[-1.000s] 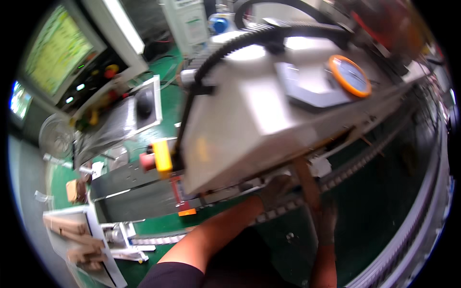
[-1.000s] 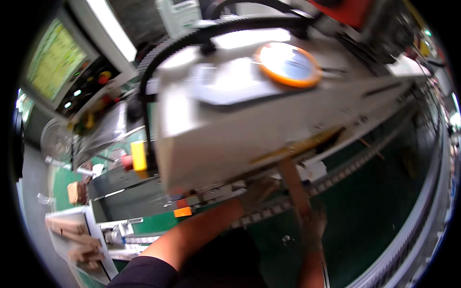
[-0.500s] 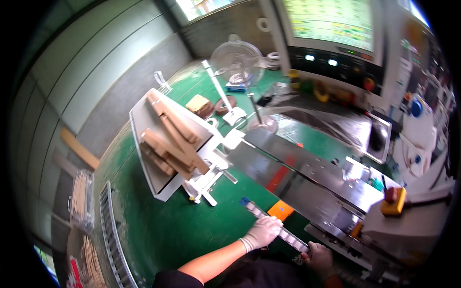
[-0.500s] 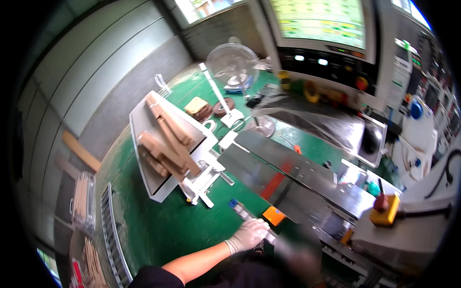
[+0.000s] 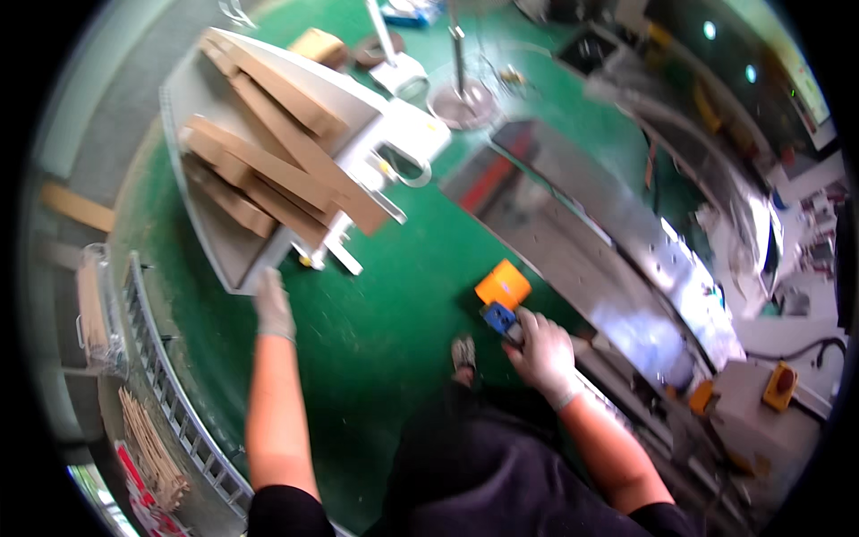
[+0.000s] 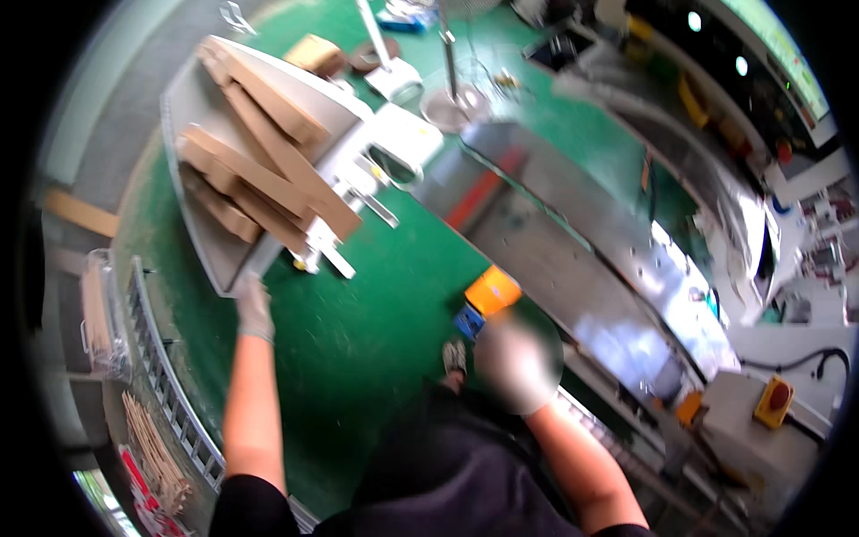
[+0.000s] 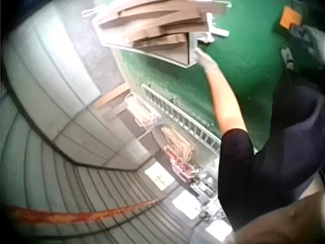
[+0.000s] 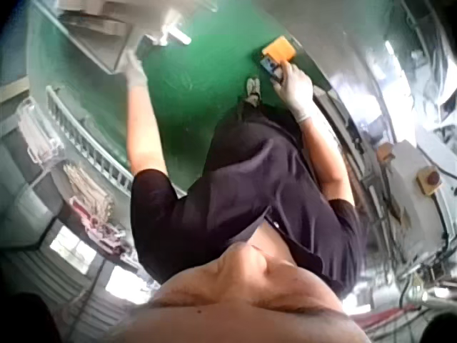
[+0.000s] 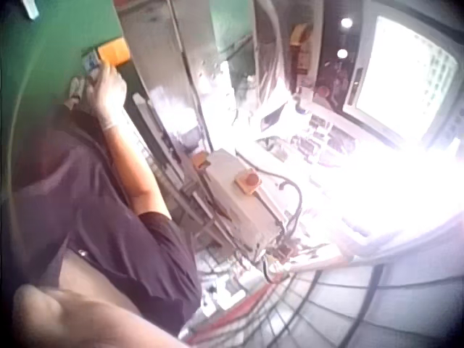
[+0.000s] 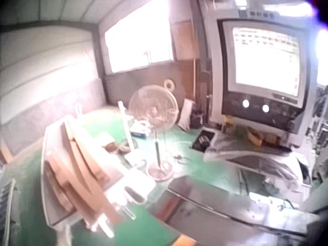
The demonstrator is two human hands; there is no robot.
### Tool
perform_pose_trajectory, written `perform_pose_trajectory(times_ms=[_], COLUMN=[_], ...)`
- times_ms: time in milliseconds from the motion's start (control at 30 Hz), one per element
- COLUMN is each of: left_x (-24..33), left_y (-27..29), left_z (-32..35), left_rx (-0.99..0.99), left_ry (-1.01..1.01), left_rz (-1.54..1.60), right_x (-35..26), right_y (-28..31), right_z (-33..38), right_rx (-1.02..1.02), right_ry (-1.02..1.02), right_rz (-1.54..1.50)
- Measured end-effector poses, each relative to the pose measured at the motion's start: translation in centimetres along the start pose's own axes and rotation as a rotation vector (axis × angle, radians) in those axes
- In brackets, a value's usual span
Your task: The person repeatedly picks up long wooden planks from a stack, places them into a machine, and then removes them to place them back on the stack. This cycle is repeated multiple times in a workshop setting.
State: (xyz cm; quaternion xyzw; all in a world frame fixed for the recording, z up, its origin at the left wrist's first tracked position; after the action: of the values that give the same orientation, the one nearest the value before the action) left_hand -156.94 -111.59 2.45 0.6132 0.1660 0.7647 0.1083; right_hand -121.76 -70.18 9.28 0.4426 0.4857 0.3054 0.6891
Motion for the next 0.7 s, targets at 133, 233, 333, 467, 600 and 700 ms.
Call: perform_pose_trajectory(times_ms=[133, 233, 333, 467, 600, 700], left_x=[0.4, 3.2, 4.2, 1.3, 3.1, 0.8], left_y=[1.0, -2.8, -5.2, -3.0, -3.6, 0.2], left_z=[-15.8, -18.9, -19.6, -23.5, -20.9, -21.3], left_rx=[0.1, 0.111, 0.075, 0.23, 0.086, 0.053], left_ry=[0.105, 0.201, 0.305, 0.267, 0.367, 0.404], left_rz=[0.101, 0.26, 0.23, 0.148, 0.377, 0.467], right_x=[-0.1, -0.2, -0.4, -0.2, 0.0, -0.1], right_y=[0.2, -0.1, -0.6, -0.8, -0.9, -0.4], right_z=[-1.5, -2.3, -2.2, -2.8, -2.8, -3.0], right_rx=[0.044, 0.025, 0.108, -0.027, -0.029, -0.022], right_ry=[-0.088, -0.137, -0.092, -0.152, -0.188, -0.163], right_rz=[-0.012, -0.001, -0.009, 0.04, 0.05, 0.057])
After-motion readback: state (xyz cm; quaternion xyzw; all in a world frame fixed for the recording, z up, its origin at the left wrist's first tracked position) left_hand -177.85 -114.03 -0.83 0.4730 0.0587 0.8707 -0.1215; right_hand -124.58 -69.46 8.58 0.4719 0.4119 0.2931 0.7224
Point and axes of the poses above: each hand's wrist, its own z-axis away from the middle knuckle, its own y-axis out of the back of the hand, x = y × z, the point moved 2 cm from there along -z, towards the middle knuckle, and after that the axes turned 2 degrees about z, right-handed, at the moved point
